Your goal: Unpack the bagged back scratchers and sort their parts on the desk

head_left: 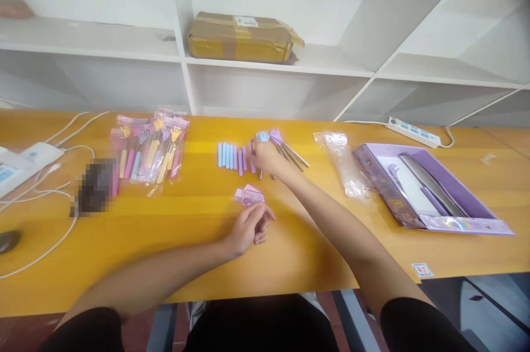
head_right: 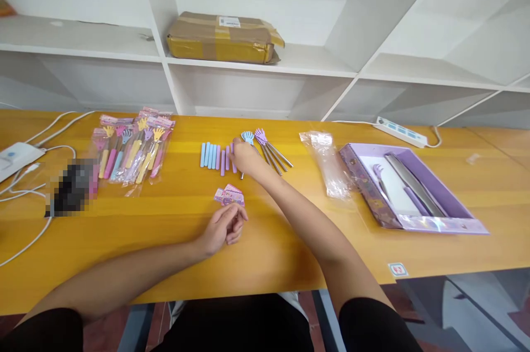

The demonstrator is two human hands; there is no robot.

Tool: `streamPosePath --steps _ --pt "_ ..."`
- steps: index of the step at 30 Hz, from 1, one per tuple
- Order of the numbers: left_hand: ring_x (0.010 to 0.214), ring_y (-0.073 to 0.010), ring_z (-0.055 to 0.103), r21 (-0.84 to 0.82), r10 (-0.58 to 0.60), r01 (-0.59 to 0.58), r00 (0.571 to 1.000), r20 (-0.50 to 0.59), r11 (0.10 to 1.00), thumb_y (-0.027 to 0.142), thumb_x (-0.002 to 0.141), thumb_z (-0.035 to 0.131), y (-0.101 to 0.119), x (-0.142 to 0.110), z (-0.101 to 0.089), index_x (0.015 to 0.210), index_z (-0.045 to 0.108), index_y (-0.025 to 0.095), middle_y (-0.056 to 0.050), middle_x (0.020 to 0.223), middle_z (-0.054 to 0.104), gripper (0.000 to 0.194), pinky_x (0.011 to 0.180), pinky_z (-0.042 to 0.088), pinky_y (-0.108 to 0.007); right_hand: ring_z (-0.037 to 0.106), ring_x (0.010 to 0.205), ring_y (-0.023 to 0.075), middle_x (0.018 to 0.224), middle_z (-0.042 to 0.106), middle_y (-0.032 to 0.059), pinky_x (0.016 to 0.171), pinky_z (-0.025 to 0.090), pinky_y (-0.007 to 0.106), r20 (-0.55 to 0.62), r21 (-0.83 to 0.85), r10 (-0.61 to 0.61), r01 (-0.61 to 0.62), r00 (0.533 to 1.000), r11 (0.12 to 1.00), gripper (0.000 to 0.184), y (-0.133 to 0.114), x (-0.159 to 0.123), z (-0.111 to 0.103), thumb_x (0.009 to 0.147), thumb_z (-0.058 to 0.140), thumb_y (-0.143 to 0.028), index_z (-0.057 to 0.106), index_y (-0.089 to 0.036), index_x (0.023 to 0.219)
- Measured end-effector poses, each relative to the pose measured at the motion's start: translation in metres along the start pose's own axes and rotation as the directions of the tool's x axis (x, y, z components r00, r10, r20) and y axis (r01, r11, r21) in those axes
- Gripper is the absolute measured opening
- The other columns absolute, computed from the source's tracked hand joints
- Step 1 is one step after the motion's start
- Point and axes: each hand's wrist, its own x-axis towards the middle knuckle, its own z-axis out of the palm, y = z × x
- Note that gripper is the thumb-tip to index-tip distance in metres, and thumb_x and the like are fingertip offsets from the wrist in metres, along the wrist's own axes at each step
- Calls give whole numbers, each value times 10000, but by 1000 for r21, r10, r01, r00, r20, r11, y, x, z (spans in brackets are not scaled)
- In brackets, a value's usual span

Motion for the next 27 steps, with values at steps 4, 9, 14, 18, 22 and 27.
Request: streamPosePath --steps 4,9,14,18,22,27 --pt "412 -45 316 12 7 -7 1000 9 1000 672 947 707 1 0 0 930 629 165 73 644 460 513 412 260 -210 753 1073 328 1183 757 232 888 566 374 2 -101 2 -2 1000 995 349 1 3 16 1077 595 -234 571 -100 1399" --pt "409 -47 301 25 -28 27 999 38 999 663 983 655 -3 0 -2 932 620 172 78 631 444 494 422 272 -218 722 1099 305 1162 735 165 943 549 367 96 -41 -95 99 991 994 438 7 -20 25 1002 755 -397 578 -147 1315" --pt "401 -46 303 34 -37 34 997 62 999 653 1001 631 -8 0 -3 935 609 178 83 631 437 480 426 265 -223 691 1113 296 1345 614 184 976 548 403 96 -21 -111 113 989 993 675 5 -37 35 856 906 -365 525 -167 1377" --pt "404 -49 304 50 -36 33 998 60 998 659 997 630 -7 0 -2 929 608 180 81 632 434 484 429 262 -226 688 1108 303 1281 631 181 1004 545 438 34 -13 -166 167 985 986 568 8 -29 44 923 835 -275 523 -156 1383" --pt "404 -52 310 49 -38 35 998 58 998 668 986 640 -5 0 -2 924 608 181 79 631 435 491 425 260 -227 687 1075 291 1231 622 155 1002 557 446 -21 -26 -206 206 978 978 503 13 -19 50 923 828 -239 554 -155 1337" --pt "406 -51 311 45 -45 42 997 62 998 652 1000 632 -6 0 -3 923 610 178 77 636 440 481 427 262 -227 679 992 244 1251 560 128 982 580 432 -36 16 -230 231 973 973 582 19 -16 51 861 885 -236 582 -148 1350"
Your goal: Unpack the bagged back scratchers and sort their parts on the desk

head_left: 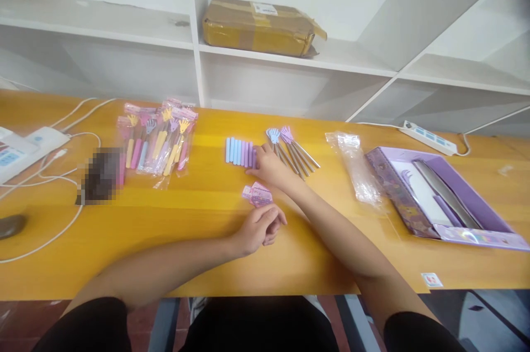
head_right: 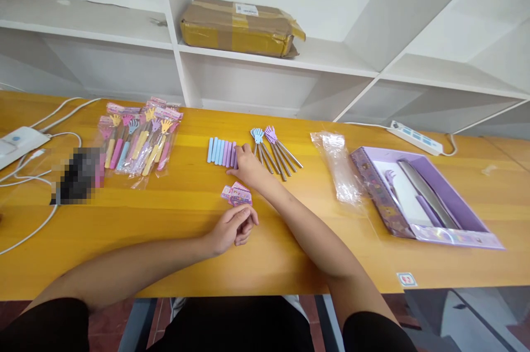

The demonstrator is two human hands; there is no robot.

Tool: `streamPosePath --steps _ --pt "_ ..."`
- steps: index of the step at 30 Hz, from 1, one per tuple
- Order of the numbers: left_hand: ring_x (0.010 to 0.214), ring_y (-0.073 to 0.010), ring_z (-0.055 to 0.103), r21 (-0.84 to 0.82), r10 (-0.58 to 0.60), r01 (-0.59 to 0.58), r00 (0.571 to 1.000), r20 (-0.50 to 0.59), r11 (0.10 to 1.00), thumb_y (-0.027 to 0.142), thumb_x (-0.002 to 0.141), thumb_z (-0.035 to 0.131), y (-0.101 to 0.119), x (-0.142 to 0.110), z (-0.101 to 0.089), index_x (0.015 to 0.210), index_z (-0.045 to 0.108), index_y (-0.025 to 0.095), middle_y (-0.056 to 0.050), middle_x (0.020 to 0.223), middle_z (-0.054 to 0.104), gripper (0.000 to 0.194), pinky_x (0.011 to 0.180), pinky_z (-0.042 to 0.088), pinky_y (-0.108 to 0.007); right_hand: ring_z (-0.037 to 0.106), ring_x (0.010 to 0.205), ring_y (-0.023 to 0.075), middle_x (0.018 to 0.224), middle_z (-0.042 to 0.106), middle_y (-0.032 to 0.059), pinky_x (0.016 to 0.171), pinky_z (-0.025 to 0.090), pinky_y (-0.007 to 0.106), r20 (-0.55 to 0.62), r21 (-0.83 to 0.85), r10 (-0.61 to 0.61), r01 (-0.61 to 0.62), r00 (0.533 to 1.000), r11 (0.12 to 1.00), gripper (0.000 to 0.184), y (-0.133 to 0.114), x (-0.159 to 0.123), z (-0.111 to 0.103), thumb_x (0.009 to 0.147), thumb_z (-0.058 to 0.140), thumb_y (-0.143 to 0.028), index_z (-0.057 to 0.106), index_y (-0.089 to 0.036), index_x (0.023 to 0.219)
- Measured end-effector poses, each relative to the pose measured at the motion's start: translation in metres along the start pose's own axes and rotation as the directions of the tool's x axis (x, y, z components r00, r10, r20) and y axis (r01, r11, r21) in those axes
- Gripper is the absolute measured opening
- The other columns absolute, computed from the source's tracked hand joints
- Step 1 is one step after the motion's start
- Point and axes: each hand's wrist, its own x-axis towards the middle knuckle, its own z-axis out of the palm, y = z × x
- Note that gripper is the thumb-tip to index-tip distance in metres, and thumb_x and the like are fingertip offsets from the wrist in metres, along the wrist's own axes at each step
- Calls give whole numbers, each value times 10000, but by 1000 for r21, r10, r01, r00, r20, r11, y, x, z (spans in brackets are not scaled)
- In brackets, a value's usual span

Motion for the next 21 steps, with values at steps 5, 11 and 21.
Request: streamPosePath --steps 5,11,21 --pt "404 -51 307 6 0 0 1000 1 1000 659 988 646 0 1 0 923 611 179 78 631 442 486 424 260 -226 667 986 222 1233 537 97 1013 576 435 -5 71 -25 26 1000 997 644 9 0 3 797 903 -146 594 -143 1361" --pt "404 -49 316 17 -20 21 1000 -15 1000 688 959 670 4 -1 0 914 602 181 78 631 445 513 428 267 -222 690 1062 264 1293 546 133 1047 575 466 -38 81 -37 40 999 996 684 11 1 5 794 886 -94 585 -145 1405" --pt "422 -81 410 165 221 -192 959 -178 967 602 967 687 63 31 -21 903 640 183 52 602 496 427 421 273 -211 693 866 240 1142 703 113 864 583 414 -312 107 -106 146 944 983 171 38 -94 -48 1058 564 -295 683 -239 1168"
